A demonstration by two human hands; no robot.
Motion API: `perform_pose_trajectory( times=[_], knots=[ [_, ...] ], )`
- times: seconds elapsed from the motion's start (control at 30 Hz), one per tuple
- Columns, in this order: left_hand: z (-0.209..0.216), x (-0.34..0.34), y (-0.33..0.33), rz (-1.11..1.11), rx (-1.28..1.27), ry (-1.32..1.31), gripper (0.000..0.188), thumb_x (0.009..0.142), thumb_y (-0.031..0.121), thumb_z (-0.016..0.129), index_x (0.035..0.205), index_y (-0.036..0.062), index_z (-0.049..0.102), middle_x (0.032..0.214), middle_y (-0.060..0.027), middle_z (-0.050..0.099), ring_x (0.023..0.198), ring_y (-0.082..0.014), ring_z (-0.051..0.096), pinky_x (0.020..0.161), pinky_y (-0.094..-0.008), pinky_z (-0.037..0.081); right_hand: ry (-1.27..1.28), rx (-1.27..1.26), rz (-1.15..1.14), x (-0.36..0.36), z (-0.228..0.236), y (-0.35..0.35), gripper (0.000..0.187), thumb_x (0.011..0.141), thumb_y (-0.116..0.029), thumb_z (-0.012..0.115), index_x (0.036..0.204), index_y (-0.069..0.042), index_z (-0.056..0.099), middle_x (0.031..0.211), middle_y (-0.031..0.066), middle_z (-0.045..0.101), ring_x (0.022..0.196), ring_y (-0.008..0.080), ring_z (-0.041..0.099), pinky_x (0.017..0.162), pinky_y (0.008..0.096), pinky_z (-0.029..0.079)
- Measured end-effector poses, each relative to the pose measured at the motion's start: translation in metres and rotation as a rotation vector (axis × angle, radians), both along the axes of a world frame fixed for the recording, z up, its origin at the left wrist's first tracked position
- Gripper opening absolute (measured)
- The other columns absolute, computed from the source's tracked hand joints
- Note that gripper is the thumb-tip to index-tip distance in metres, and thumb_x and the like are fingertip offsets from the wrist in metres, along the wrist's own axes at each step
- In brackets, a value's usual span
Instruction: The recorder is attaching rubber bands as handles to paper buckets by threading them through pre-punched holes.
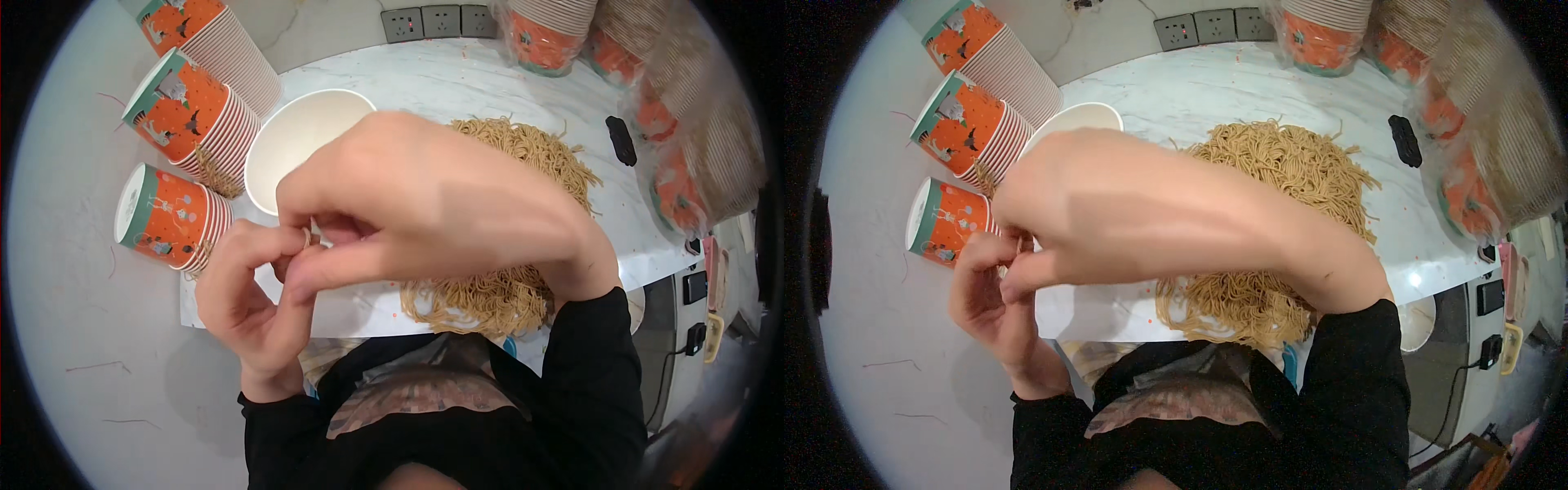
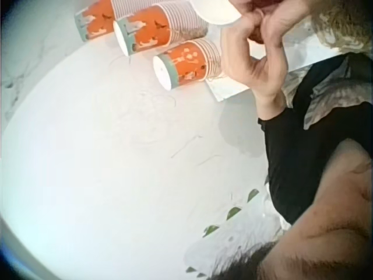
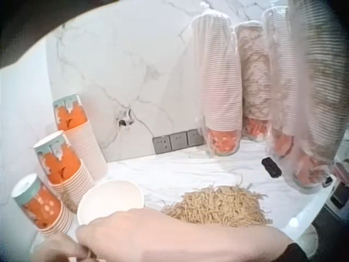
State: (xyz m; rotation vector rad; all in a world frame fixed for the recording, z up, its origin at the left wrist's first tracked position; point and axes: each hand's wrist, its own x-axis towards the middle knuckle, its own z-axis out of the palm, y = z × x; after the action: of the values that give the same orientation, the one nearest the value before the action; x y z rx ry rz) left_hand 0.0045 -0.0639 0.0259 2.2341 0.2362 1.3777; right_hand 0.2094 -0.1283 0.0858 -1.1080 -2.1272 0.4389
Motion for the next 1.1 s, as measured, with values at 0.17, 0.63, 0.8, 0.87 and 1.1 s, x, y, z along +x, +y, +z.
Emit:
perform_pose_trajectory(
  times=[0.17,0.63,0.8,0.87,1.1],
  knots=[
    [0.005,0.003,-0.003,0.058,-0.039,-0.003,0.014,0.080,-0.006,0.072,0.092,-0.0025,0.065,0.077,-0.0059,0.064,0.065,-0.0112,0.050,0.061,-0.0224,0.037,0.074,-0.201,-0.022,0.015,0.012,-0.002,0.019,0.075,-0.017,0.072,0.076,0.002,0.068,0.062,0.0156,0.058,0.059,0.0312,0.061,0.057,0.0385,0.047],
    [0.014,0.003,-0.015,0.001,-0.317,-0.110,0.010,0.087,-0.006,0.069,0.097,-0.0045,0.068,0.089,-0.0101,0.071,0.066,-0.0085,0.058,0.061,-0.0201,0.043,0.231,-0.237,-0.006,0.020,0.007,-0.005,0.032,0.082,-0.027,0.078,0.092,0.003,0.070,0.055,0.0056,0.052,0.050,0.0149,0.050,0.049,0.0312,0.038],
    [0.015,0.013,-0.020,-0.117,-0.395,-0.079,0.012,0.092,-0.005,0.066,0.103,-0.0053,0.071,0.092,-0.0110,0.074,0.053,-0.0046,0.051,0.047,-0.0172,0.038,0.205,-0.327,0.068,0.025,0.010,0.003,0.021,0.086,-0.018,0.074,0.085,0.003,0.069,0.058,0.0028,0.054,0.053,0.0104,0.050,0.050,0.0268,0.038],
    [0.013,0.015,-0.017,-0.116,-0.387,-0.077,0.012,0.093,-0.004,0.065,0.103,-0.0050,0.071,0.093,-0.0113,0.074,0.054,-0.0042,0.052,0.047,-0.0168,0.038,0.263,-0.355,0.100,0.034,0.013,0.000,0.012,0.091,-0.007,0.072,0.088,0.004,0.070,0.064,-0.0015,0.060,0.059,0.0018,0.055,0.052,0.0187,0.039],
    [0.007,0.016,-0.012,-0.112,-0.494,-0.024,0.013,0.094,-0.003,0.064,0.105,-0.0053,0.071,0.087,-0.0076,0.072,0.055,-0.0030,0.052,0.048,-0.0174,0.038,0.312,-0.198,-0.100,0.047,0.008,0.004,0.013,0.093,-0.010,0.070,0.093,0.002,0.069,0.077,0.0057,0.070,0.067,0.0076,0.066,0.060,0.0192,0.051]
  ],
)
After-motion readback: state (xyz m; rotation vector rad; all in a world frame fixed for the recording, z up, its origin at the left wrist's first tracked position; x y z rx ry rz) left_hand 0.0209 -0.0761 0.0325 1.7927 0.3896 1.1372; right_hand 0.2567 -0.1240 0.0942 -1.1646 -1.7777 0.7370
